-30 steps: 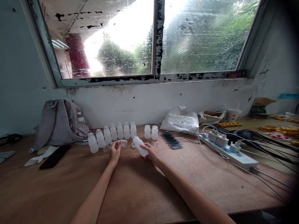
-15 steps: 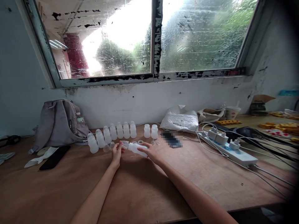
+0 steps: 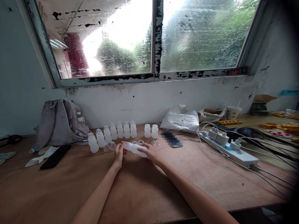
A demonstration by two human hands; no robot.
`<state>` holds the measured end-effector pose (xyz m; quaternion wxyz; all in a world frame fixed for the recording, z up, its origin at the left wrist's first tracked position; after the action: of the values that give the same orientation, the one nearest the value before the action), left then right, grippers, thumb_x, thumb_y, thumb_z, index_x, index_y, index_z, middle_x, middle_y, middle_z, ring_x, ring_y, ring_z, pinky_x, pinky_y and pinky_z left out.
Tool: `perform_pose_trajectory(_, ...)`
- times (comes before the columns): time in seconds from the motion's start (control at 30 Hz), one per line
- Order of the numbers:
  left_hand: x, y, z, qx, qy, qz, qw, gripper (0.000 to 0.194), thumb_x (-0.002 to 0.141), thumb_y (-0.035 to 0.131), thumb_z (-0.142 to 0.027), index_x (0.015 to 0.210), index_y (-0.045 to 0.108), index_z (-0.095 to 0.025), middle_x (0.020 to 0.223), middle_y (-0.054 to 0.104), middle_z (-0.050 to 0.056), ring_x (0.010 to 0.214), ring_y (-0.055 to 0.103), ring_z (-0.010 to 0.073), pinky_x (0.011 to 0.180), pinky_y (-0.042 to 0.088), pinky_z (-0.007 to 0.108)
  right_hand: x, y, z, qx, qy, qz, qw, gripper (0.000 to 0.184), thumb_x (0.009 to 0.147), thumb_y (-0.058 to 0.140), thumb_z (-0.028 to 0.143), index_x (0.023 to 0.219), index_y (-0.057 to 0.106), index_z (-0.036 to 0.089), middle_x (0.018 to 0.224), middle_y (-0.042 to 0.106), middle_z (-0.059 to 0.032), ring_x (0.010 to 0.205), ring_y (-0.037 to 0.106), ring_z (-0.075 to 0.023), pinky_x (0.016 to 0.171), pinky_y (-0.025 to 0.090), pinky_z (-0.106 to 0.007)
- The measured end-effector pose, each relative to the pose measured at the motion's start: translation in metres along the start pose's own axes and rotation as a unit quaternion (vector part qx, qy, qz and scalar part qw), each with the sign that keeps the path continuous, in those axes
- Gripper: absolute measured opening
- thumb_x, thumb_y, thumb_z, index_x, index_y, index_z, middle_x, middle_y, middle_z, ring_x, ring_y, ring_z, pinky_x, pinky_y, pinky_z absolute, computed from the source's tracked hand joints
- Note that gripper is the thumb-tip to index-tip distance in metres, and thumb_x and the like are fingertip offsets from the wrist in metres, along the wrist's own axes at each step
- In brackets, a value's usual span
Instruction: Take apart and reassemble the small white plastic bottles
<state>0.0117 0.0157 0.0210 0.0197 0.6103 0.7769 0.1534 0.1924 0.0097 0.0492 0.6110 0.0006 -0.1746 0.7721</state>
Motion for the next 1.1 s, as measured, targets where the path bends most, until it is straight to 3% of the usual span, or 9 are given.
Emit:
perform_pose_trajectory(0.2,-0.005,0.005,0.0,0.002,0.025,-0.031,0.999,0.045,0.067,0.051,-0.056,0.093,0.051,-0.019,0.077,0.054,0.001,0.056,0.051,0.0103,0.047,0.041,0.021,-0.004,0.005,0.002,0.002,-0.009,0.0,1.0,0.031,0.066,0.057,0.044,0.081,0.062,0.017,0.07,0.059,0.0001,0.065,0.053,-0.0151,0.057,0.039,-0.024)
perform_pose_trajectory(0.3,-0.013,0.011,0.003,0.01,0.028,-0.055,0.998,0.045,0.071,0.041,-0.059,0.088,0.052,-0.019,0.078,0.053,0.002,0.061,0.052,0.0126,0.049,0.041,0.022,-0.009,0.012,0.005,-0.006,-0.024,0.003,1.0,0.03,0.068,0.056,0.043,0.08,0.061,0.016,0.072,0.059,-0.0008,0.068,0.053,-0.0155,0.06,0.039,-0.024)
perform_pose_trajectory(0.4,-0.022,0.015,0.007,-0.006,0.021,-0.125,0.992,0.044,0.072,0.038,-0.06,0.083,0.051,-0.019,0.076,0.054,0.002,0.065,0.052,0.0141,0.052,0.041,0.023,-0.015,0.021,0.005,-0.029,-0.063,-0.014,0.997,0.03,0.073,0.05,0.044,0.077,0.06,0.016,0.074,0.059,-0.0018,0.071,0.053,-0.0161,0.064,0.039,-0.025)
perform_pose_trajectory(0.6,-0.036,0.019,0.004,-0.037,0.026,-0.195,0.98,0.042,0.073,0.035,-0.058,0.081,0.047,-0.019,0.069,0.054,0.001,0.059,0.053,0.0143,0.057,0.042,0.027,-0.028,0.04,0.007,-0.101,-0.115,-0.069,0.986,0.034,0.08,0.04,0.041,0.062,0.055,0.016,0.06,0.055,-0.0011,0.057,0.048,-0.0126,0.055,0.035,-0.022)
perform_pose_trajectory(0.77,-0.047,0.028,-0.008,-0.071,0.024,-0.255,0.964,0.042,0.074,0.035,-0.058,0.075,0.047,-0.018,0.063,0.052,0.0,0.054,0.051,0.014,0.056,0.041,0.028,-0.04,0.046,0.016,-0.099,-0.158,-0.107,0.977,0.031,0.082,0.04,0.034,0.059,0.05,0.015,0.056,0.051,0.0004,0.052,0.043,-0.0101,0.051,0.031,-0.021)
perform_pose_trajectory(1.1,-0.057,0.035,-0.011,-0.1,0.047,-0.229,0.967,0.038,0.076,0.034,-0.054,0.077,0.046,-0.018,0.064,0.052,-0.001,0.052,0.049,0.0122,0.052,0.04,0.025,-0.044,0.045,0.015,-0.072,-0.175,-0.12,0.975,0.03,0.083,0.04,0.031,0.058,0.047,0.015,0.054,0.046,0.0022,0.052,0.041,-0.0088,0.052,0.03,-0.02)
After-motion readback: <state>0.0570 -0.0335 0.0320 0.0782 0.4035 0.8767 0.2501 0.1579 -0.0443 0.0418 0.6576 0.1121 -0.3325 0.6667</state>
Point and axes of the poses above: each hand's wrist, its own x-axis towards the middle knuckle, its own y-axis out of the palm, z = x × y, the point moved 1 cm from there along x, towards the middle knuckle
